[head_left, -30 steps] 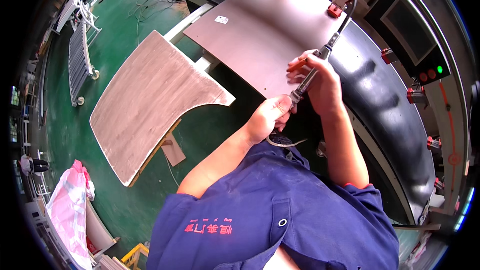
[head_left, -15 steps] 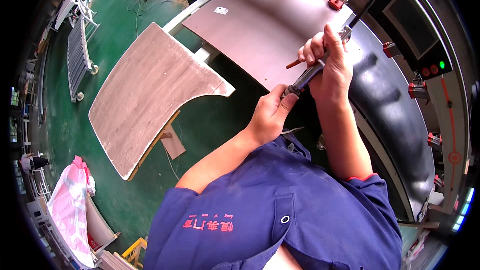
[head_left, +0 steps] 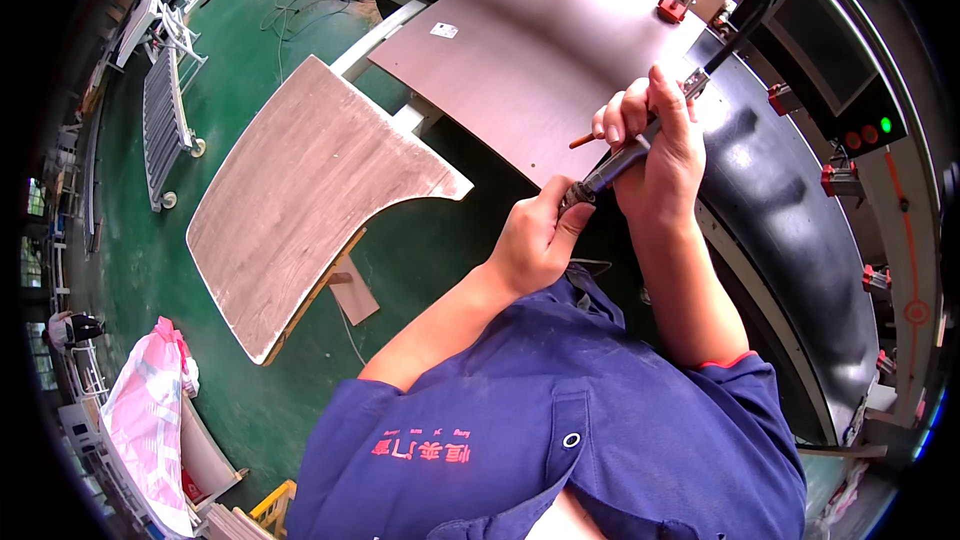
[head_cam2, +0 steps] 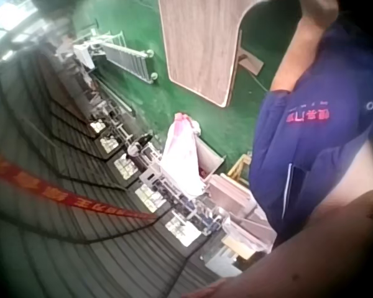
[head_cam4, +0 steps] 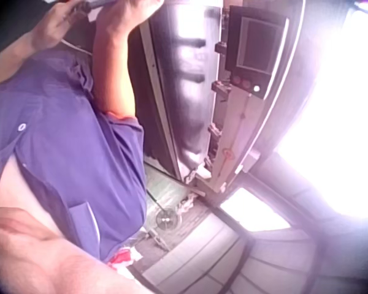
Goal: The person picks up a wooden board from a stack, places it onto a manufacturing machine, uses a hand-held air nozzle to clean the board, and then moves the board to another pile.
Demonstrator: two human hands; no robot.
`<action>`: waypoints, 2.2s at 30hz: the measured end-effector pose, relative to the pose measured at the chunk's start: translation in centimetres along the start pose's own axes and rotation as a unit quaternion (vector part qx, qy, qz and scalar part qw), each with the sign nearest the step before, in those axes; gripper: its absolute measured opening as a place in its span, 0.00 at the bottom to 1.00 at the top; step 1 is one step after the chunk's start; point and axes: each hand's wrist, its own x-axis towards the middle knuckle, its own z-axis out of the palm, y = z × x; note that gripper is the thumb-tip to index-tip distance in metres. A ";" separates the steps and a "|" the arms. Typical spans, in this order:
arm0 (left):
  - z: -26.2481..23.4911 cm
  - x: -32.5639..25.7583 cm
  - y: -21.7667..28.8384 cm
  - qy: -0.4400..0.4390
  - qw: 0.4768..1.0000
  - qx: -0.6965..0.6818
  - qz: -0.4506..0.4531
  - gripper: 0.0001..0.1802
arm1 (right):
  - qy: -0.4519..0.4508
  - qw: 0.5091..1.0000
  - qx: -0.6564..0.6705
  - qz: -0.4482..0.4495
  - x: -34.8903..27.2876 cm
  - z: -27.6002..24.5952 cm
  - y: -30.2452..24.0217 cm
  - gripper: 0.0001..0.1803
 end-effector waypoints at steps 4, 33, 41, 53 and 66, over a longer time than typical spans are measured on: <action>-0.2 -0.1 -0.2 -0.026 0.998 -0.053 -0.037 0.14 | -0.022 0.999 -0.027 0.022 0.3 0.3 -0.3 0.15; -6.3 2.2 -13.1 -0.168 0.790 0.585 -0.076 0.46 | 0.158 0.743 -0.542 0.359 -6.6 -18.7 4.3 0.23; -8.3 8.5 -16.5 -0.242 0.762 0.592 -0.104 0.47 | 0.187 0.688 -0.621 0.326 -5.7 -17.5 1.5 0.27; -7.1 8.6 -17.9 -0.214 0.784 0.570 -0.121 0.41 | 0.212 0.727 -0.581 0.297 -4.7 -18.8 0.6 0.25; -7.2 8.3 -18.6 -0.187 0.797 0.563 -0.110 0.40 | 0.195 0.735 -0.573 0.306 -3.0 -17.5 2.2 0.25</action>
